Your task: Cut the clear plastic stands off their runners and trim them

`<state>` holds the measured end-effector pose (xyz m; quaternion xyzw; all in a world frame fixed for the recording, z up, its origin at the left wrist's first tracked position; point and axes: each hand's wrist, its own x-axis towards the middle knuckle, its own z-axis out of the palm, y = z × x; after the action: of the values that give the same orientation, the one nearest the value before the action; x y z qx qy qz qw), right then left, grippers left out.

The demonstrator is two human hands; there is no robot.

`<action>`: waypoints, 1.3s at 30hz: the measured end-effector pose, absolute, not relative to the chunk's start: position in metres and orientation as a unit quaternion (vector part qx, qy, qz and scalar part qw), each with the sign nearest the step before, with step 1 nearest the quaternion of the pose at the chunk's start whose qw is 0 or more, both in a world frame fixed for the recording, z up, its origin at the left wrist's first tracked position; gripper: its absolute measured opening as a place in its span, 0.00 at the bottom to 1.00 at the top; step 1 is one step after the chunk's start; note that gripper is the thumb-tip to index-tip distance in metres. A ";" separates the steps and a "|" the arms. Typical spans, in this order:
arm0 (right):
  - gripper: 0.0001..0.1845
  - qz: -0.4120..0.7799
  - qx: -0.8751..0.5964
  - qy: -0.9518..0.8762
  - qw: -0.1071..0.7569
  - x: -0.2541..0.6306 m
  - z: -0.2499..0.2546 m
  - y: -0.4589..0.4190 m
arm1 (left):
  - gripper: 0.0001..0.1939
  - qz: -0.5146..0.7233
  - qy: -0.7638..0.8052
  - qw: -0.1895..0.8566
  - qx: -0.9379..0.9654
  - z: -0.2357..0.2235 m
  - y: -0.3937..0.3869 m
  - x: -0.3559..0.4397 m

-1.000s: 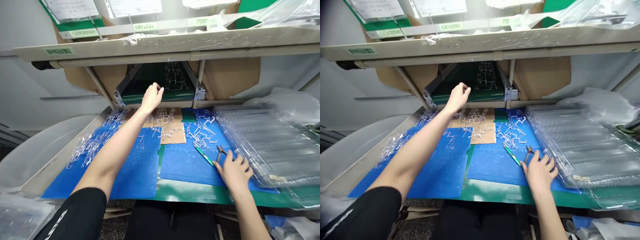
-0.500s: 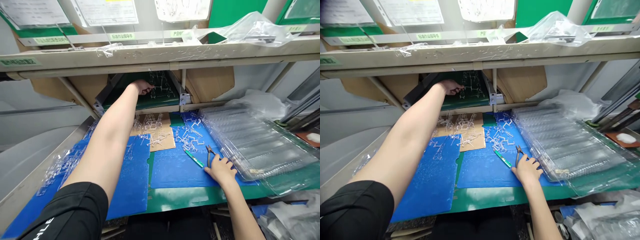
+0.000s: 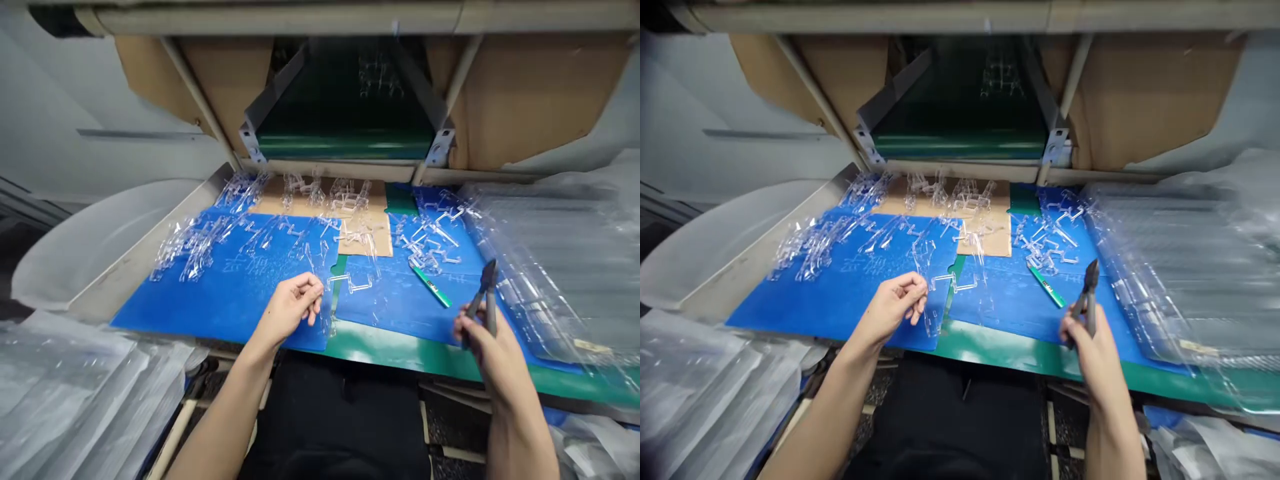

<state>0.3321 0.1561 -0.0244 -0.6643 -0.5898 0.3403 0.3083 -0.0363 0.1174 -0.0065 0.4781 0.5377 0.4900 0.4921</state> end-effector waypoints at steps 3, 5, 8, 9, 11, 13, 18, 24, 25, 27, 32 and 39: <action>0.20 0.561 -0.501 -0.582 0.309 0.287 -0.020 0.078 | 0.24 0.545 0.537 0.492 0.415 -0.028 0.096 -0.033; 0.20 0.653 -0.444 -0.571 0.223 0.259 -0.015 0.045 | 0.22 0.553 0.532 0.500 0.402 -0.032 0.086 -0.029; 0.20 0.692 -0.424 -0.572 0.118 0.232 -0.010 0.035 | 0.20 0.542 0.517 0.528 0.400 -0.031 0.076 -0.023; 0.20 0.696 -0.419 -0.575 0.098 0.228 -0.009 0.037 | 0.20 0.538 0.512 0.537 0.400 -0.031 0.073 -0.022; 0.18 0.701 -0.410 -0.579 0.071 0.224 -0.008 0.044 | 0.20 0.527 0.504 0.554 0.401 -0.030 0.070 -0.019; 0.17 0.704 -0.405 -0.581 0.058 0.224 -0.006 0.049 | 0.21 0.514 0.503 0.564 0.405 -0.031 0.068 -0.017; 0.17 0.703 -0.417 -0.574 0.049 0.225 -0.001 0.050 | 0.21 0.495 0.501 0.577 0.414 -0.031 0.068 -0.014; 0.19 0.695 -0.431 -0.574 0.050 0.226 -0.001 0.054 | 0.19 0.497 0.476 0.606 0.399 -0.030 0.070 -0.013; 0.19 0.696 -0.429 -0.574 0.049 0.226 -0.001 0.055 | 0.19 0.497 0.474 0.609 0.397 -0.031 0.070 -0.013; 0.17 0.696 -0.422 -0.579 0.043 0.226 -0.002 0.056 | 0.19 0.495 0.473 0.615 0.391 -0.032 0.070 -0.013; 0.16 0.699 -0.410 -0.584 0.037 0.226 0.000 0.058 | 0.19 0.491 0.475 0.628 0.373 -0.034 0.072 -0.012; 0.20 0.691 -0.447 -0.567 0.046 0.229 -0.002 0.055 | 0.18 0.509 0.471 0.621 0.367 -0.033 0.076 -0.006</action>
<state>0.2292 0.0553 -0.0018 -0.4470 -0.5665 0.6907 0.0465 -0.0061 0.0757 -0.0333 0.3672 0.4705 0.5086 0.6206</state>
